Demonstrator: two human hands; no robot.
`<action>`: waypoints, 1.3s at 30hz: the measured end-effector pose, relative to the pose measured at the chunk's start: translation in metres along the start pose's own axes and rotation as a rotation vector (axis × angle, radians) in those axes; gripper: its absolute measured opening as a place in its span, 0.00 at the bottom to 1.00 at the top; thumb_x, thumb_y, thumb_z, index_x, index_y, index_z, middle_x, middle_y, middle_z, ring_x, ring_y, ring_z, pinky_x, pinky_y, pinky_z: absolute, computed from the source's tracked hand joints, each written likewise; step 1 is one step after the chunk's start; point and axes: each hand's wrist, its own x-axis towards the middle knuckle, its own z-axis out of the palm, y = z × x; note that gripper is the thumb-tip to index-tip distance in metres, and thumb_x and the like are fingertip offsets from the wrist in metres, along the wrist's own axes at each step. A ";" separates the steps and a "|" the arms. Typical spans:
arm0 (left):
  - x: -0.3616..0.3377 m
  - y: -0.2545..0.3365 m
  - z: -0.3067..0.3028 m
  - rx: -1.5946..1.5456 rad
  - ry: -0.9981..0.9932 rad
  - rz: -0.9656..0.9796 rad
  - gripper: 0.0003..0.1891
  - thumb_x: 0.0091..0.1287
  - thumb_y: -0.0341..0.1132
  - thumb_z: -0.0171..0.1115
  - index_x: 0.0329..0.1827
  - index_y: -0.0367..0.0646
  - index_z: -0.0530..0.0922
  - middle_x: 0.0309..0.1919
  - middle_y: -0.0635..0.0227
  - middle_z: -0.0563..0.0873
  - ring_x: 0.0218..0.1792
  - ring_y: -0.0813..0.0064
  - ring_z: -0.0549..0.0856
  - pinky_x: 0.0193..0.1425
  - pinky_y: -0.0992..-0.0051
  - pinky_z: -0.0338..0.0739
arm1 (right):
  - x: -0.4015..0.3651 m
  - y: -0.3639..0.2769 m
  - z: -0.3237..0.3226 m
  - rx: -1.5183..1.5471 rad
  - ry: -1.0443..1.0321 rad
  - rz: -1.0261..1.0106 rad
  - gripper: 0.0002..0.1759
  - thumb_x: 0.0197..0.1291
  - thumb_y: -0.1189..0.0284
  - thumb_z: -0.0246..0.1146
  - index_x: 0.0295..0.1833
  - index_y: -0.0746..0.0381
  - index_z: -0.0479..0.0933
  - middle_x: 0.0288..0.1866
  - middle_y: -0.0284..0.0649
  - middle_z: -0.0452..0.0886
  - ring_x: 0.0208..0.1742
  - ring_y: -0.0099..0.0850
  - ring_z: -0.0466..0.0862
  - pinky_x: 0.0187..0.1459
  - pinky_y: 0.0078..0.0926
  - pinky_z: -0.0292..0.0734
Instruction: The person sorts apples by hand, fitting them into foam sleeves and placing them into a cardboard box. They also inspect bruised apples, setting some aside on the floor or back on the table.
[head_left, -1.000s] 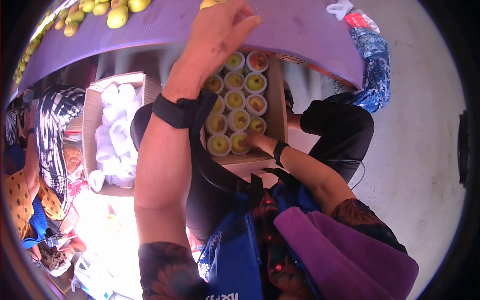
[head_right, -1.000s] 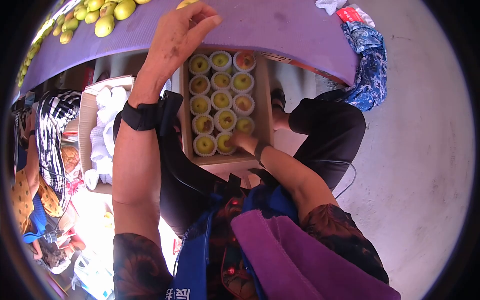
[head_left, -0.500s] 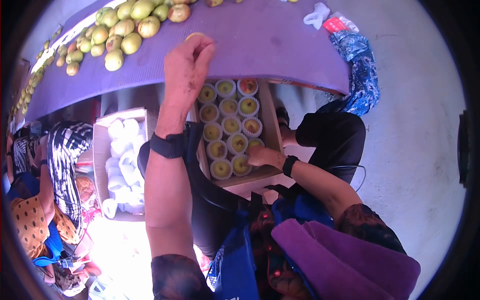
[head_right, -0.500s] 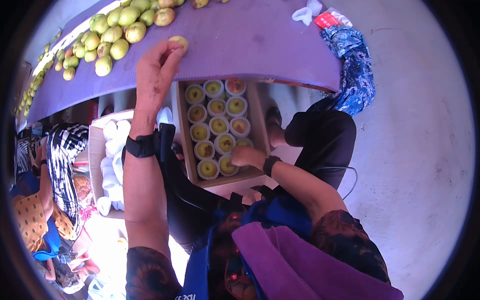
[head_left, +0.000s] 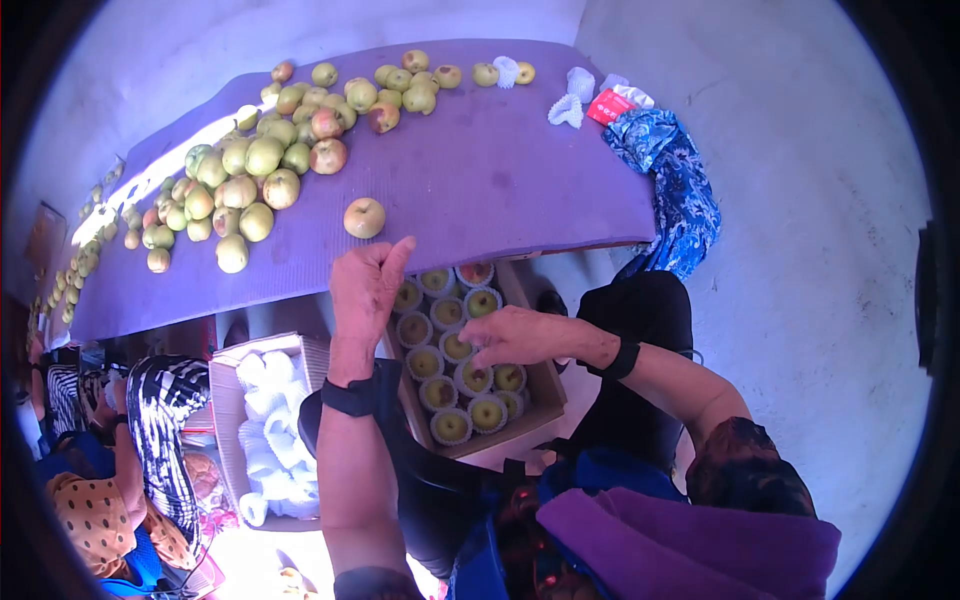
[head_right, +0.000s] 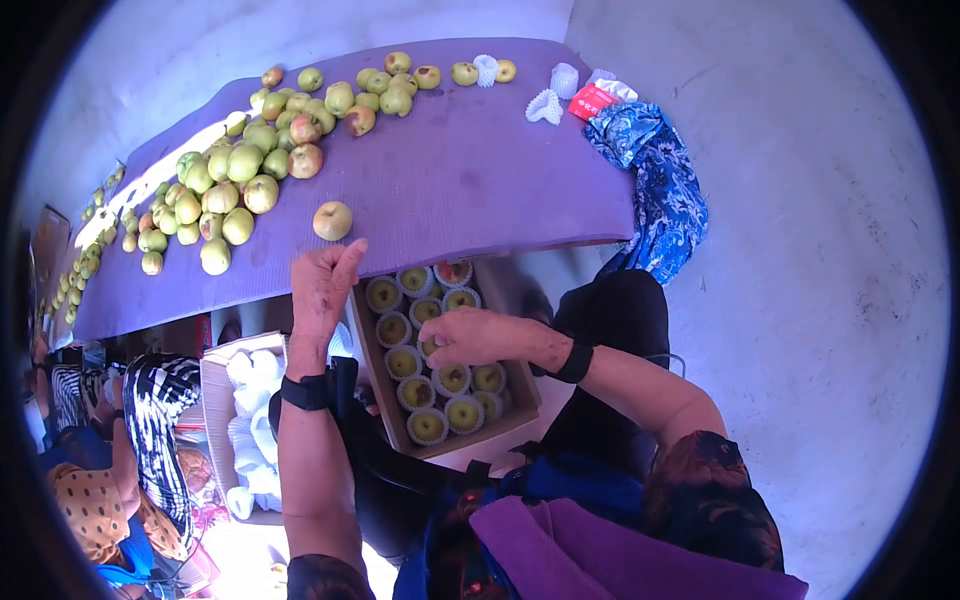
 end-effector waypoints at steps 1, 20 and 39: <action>0.002 -0.003 0.004 0.005 0.011 0.001 0.24 0.65 0.49 0.61 0.20 0.36 0.76 0.14 0.55 0.74 0.17 0.59 0.73 0.24 0.66 0.68 | -0.002 -0.006 -0.010 0.005 0.007 -0.018 0.28 0.59 0.59 0.61 0.59 0.66 0.71 0.45 0.52 0.80 0.47 0.44 0.81 0.50 0.36 0.75; 0.004 -0.004 -0.007 0.174 0.172 -0.089 0.18 0.63 0.44 0.62 0.25 0.36 0.79 0.18 0.53 0.78 0.23 0.55 0.78 0.30 0.61 0.71 | 0.098 -0.018 -0.088 -0.072 0.620 -0.228 0.19 0.54 0.67 0.63 0.48 0.68 0.75 0.40 0.51 0.82 0.43 0.46 0.82 0.44 0.40 0.76; 0.008 -0.005 0.000 0.107 0.087 -0.053 0.14 0.61 0.40 0.65 0.26 0.37 0.77 0.17 0.56 0.78 0.20 0.56 0.77 0.28 0.65 0.70 | 0.117 0.084 -0.148 -0.146 0.774 0.078 0.24 0.52 0.65 0.63 0.54 0.63 0.74 0.55 0.54 0.75 0.59 0.50 0.73 0.59 0.43 0.69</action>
